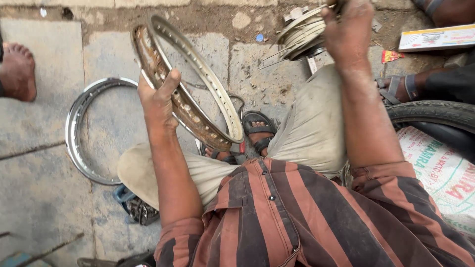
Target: The person sits on the ground and uses a wrench to tighten or adjust spokes on a bicycle or motorcycle wheel rim. They rotate the rim and continue working on different sections while tools and spare parts lie nearby.
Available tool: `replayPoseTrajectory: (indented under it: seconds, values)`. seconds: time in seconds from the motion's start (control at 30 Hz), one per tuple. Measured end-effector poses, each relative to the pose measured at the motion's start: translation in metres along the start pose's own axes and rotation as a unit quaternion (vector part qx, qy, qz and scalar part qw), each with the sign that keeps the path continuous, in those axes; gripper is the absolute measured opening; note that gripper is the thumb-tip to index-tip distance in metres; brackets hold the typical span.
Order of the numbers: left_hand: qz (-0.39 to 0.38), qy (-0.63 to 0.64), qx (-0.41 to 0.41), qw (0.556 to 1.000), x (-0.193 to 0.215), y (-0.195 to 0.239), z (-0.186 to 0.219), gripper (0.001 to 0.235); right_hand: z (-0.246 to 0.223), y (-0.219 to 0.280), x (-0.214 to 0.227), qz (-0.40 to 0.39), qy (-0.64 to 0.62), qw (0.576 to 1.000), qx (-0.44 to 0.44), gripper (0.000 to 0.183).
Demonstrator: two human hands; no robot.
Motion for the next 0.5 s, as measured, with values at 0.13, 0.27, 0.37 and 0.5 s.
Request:
replayPoseTrajectory:
  seconds: [0.13, 0.27, 0.37, 0.5]
  values:
    - [-0.016, -0.034, 0.009, 0.999, -0.007, -0.006, 0.006, 0.074, 0.013, 0.004, 0.003, 0.032, 0.015, 0.998, 0.051, 0.032]
    - [-0.106, -0.086, -0.043, 0.990, -0.044, -0.013, 0.025, 0.074, 0.014, -0.002, 0.009, -0.034, -0.097, 0.993, -0.050, 0.024]
    - [-0.164, -0.282, -0.091, 0.941, -0.074, -0.045, 0.031, 0.075, -0.001, -0.002, 0.020, -0.106, -0.119, 0.974, -0.162, 0.020]
    - [-0.253, -0.422, -0.402, 0.772, -0.165, -0.088, 0.043, 0.069, -0.032, -0.010, 0.038, -0.116, -0.092, 0.980, -0.134, 0.023]
Point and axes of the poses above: each hand's wrist, its own y-axis away from the middle knuckle, its own x-axis out of the back of the hand, z = x × y, the point moved 3 cm from there along -y, towards the middle knuckle, and after that the axes turned 14 degrees about z, right-handed, at the moved point
